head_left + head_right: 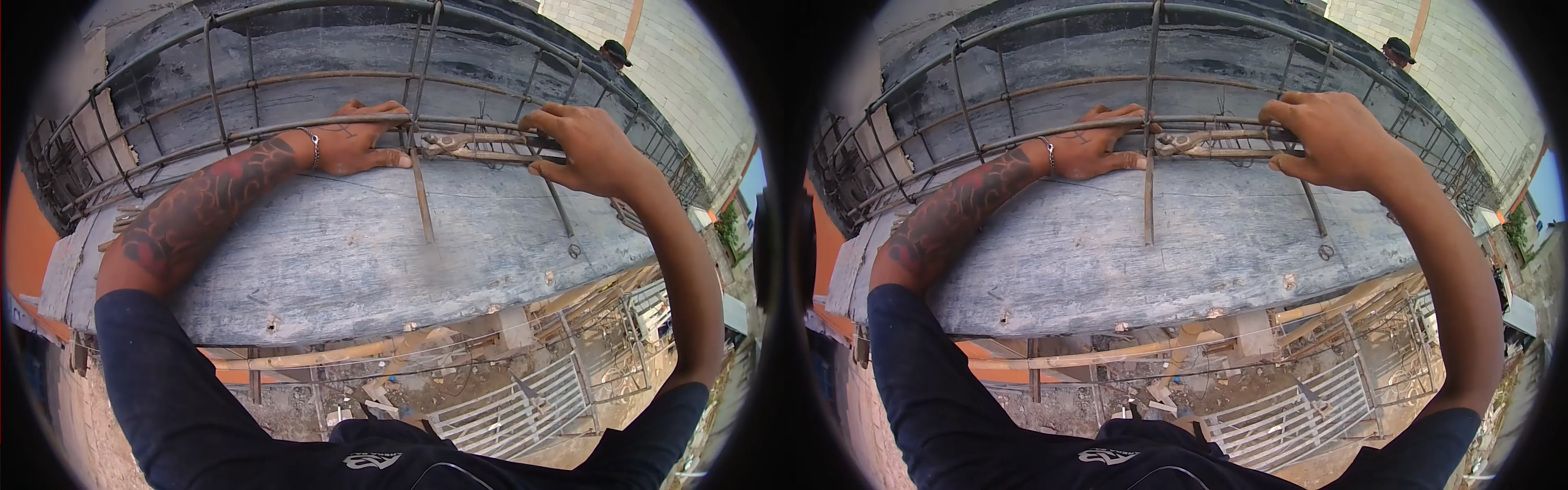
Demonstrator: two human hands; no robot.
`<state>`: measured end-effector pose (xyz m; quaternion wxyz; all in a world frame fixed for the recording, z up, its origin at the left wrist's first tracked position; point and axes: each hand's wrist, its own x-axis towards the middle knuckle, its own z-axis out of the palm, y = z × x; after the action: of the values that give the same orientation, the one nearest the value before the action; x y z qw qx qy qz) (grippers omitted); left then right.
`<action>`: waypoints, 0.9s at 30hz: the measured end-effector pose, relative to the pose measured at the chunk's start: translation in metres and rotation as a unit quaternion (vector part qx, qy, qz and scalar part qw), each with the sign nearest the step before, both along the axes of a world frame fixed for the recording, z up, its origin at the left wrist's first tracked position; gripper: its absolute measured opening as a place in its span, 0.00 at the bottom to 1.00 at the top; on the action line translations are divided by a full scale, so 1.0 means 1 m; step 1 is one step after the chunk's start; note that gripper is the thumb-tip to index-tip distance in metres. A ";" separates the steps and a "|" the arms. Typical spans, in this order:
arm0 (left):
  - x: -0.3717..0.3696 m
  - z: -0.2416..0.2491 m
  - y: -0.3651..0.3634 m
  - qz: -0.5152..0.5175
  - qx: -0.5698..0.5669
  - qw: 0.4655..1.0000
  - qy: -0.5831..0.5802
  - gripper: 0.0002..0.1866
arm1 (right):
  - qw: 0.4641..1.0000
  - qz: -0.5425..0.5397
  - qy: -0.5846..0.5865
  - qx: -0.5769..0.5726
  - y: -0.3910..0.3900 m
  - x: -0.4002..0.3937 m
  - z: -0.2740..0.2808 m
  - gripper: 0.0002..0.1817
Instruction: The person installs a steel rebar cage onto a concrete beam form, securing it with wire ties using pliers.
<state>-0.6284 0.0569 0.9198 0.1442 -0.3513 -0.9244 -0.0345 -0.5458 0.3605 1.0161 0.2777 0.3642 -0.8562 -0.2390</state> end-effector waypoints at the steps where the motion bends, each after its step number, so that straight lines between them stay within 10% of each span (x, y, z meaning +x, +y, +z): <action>1: 0.000 0.000 -0.001 0.007 0.000 1.000 0.003 0.38 | 0.997 -0.025 -0.055 -0.042 -0.007 -0.002 0.005 0.20; 11: 0.013 0.012 0.001 0.015 -0.014 0.999 -0.043 0.43 | 0.919 -0.072 -0.320 -0.217 -0.046 -0.086 0.005 0.22; 27: 0.009 0.009 0.000 0.027 -0.015 0.999 -0.033 0.46 | 0.924 -0.084 -0.321 -0.192 -0.043 -0.083 0.000 0.28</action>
<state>-0.6195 0.0574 0.9284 0.1095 -0.3273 -0.9381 -0.0280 -0.6289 0.3170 1.0160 0.0313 0.2881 -0.9564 0.0371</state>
